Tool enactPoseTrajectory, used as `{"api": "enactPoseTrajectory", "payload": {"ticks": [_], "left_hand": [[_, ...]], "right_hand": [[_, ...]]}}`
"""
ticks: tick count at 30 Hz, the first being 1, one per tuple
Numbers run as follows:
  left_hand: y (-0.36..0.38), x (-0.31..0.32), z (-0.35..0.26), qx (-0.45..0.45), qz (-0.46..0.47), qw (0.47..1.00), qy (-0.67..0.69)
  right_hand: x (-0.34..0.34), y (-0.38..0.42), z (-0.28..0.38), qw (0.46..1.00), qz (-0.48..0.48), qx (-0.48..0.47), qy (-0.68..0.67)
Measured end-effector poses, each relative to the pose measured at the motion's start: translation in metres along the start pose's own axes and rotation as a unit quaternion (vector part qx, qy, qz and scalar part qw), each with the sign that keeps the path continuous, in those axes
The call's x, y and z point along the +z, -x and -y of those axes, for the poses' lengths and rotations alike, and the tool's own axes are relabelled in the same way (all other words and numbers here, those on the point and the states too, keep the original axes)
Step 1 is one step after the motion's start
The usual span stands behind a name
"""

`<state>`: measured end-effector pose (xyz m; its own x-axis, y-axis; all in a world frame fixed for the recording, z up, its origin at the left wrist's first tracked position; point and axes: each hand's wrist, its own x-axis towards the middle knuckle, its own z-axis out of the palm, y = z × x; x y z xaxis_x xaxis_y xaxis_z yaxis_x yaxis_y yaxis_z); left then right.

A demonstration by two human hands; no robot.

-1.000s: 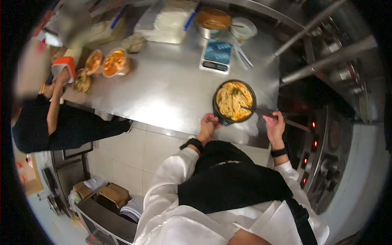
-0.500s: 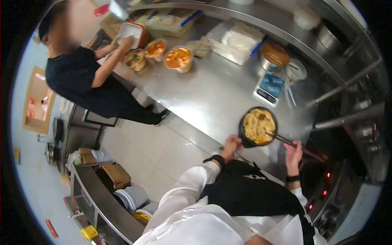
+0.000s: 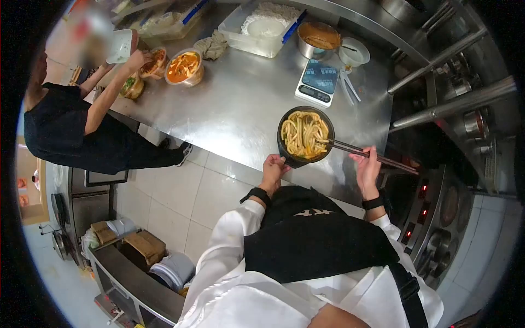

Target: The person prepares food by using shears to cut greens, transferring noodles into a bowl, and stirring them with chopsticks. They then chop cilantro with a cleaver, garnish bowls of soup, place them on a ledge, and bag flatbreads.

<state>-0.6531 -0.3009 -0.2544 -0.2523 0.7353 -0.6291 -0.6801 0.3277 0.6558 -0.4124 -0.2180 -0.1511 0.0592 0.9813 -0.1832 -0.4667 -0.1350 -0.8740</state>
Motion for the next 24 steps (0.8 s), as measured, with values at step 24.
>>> {"api": "enactPoseTrajectory", "payload": {"ticks": [24], "left_hand": [[0.104,-0.033,-0.062,-0.075,0.14,0.966,-0.202]], "right_hand": [[0.081,0.006,0.104,0.914,0.246,-0.119,0.299]]}}
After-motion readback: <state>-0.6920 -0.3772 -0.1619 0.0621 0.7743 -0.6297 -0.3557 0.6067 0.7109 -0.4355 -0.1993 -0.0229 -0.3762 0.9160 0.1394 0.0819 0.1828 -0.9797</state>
